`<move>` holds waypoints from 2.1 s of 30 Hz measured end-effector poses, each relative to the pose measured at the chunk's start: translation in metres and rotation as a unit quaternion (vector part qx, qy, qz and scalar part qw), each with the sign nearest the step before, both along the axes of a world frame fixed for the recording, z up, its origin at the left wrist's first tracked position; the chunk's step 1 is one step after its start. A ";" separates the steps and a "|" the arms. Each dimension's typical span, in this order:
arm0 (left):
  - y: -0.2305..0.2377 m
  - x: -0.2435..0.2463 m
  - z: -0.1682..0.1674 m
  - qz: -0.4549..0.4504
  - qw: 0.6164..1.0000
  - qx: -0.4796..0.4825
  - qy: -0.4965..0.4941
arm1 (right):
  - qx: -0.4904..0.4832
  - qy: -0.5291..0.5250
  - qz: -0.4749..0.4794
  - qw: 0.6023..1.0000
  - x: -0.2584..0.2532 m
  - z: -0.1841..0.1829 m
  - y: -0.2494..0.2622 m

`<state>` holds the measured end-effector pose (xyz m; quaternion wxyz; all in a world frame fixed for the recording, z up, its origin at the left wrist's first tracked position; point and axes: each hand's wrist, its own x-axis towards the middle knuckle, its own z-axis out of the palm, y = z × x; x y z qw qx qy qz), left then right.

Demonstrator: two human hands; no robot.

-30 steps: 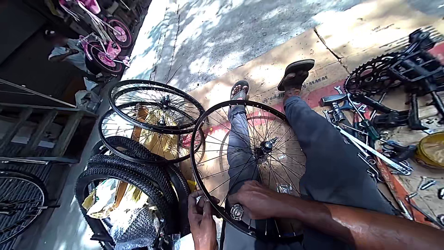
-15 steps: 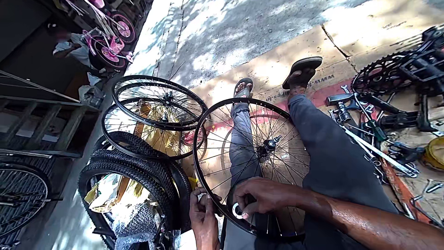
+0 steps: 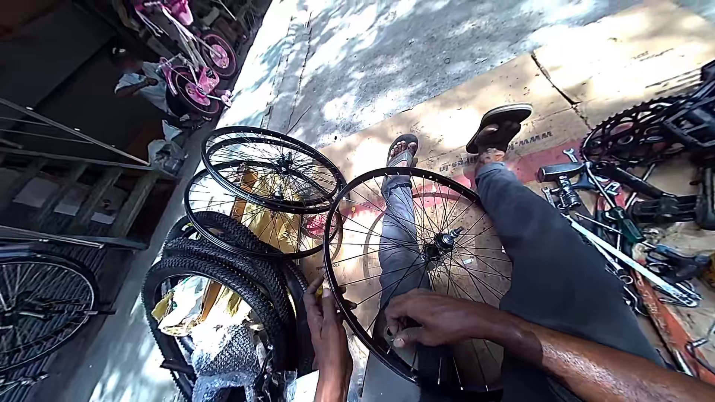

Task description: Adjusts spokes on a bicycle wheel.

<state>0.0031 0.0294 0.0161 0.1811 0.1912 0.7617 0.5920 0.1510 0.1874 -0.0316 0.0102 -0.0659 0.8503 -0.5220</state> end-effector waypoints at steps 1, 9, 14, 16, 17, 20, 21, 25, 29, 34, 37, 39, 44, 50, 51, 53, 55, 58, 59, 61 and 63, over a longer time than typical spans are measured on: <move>0.008 -0.009 -0.001 -0.001 1.000 -0.025 0.016 | -0.018 0.012 -0.047 0.999 0.002 0.001 0.004; 0.015 0.038 0.006 -0.022 0.959 -0.129 0.253 | 0.029 0.070 -0.133 0.988 0.014 0.003 0.007; -0.014 0.049 -0.015 0.002 0.993 -0.014 0.115 | -0.046 -0.031 -0.107 0.993 0.002 0.001 -0.022; -0.021 0.034 -0.017 -0.013 0.999 0.021 0.039 | 0.057 -0.051 -0.127 0.989 -0.006 -0.002 -0.037; -0.021 0.028 -0.016 -0.019 0.999 0.030 0.009 | 0.078 -0.060 -0.117 0.988 -0.008 -0.001 -0.038; -0.016 0.012 -0.013 -0.040 0.998 0.044 -0.016 | -0.016 -0.058 -0.025 0.998 -0.005 0.003 -0.013; -0.014 0.010 -0.011 -0.045 0.998 0.043 -0.018 | -0.072 -0.050 -0.004 0.996 -0.002 0.002 -0.005; -0.014 0.014 -0.009 -0.051 0.997 0.052 -0.024 | -0.027 -0.072 -0.129 0.989 -0.002 0.001 -0.024; -0.012 0.020 -0.005 -0.033 0.998 0.037 -0.044 | 0.058 -0.060 -0.059 0.995 -0.005 0.003 -0.022; -0.014 0.014 -0.005 -0.051 0.997 0.031 -0.042 | -0.068 -0.054 -0.073 0.994 0.002 -0.003 -0.012; -0.007 0.020 -0.002 -0.050 0.998 0.027 -0.026 | 0.104 -0.050 -0.135 0.984 -0.005 -0.001 -0.034; -0.007 0.021 -0.002 -0.042 0.999 0.019 -0.028 | 0.062 -0.045 -0.063 0.995 -0.002 0.001 -0.022; -0.015 0.015 -0.008 -0.043 0.998 0.033 -0.030 | -0.094 -0.059 -0.079 0.991 0.002 -0.004 -0.014; -0.012 0.020 -0.005 -0.044 0.998 0.040 -0.031 | 0.003 -0.036 -0.014 0.999 -0.001 0.000 -0.011; -0.013 0.019 -0.006 -0.044 0.998 0.042 -0.028 | -0.053 -0.033 0.013 0.998 0.002 -0.002 -0.003; -0.014 0.018 -0.009 -0.040 0.998 0.044 -0.023 | -0.119 -0.045 -0.025 0.992 0.004 -0.005 -0.003; -0.012 0.017 -0.008 -0.044 0.998 0.041 -0.019 | -0.043 -0.067 -0.116 0.990 0.000 -0.002 -0.019; -0.008 0.019 -0.008 -0.053 0.997 0.049 -0.009 | 0.096 -0.036 -0.123 0.987 -0.005 -0.002 -0.032; -0.009 0.020 -0.007 -0.053 0.997 0.050 -0.014 | 0.084 -0.035 -0.089 0.992 -0.003 -0.001 -0.027; -0.012 0.020 -0.007 -0.041 0.998 0.045 -0.028 | -0.004 -0.026 -0.016 1.000 0.003 -0.002 -0.010; -0.013 0.020 -0.008 -0.034 0.998 0.045 -0.026 | -0.097 -0.022 -0.022 0.995 0.007 -0.006 -0.004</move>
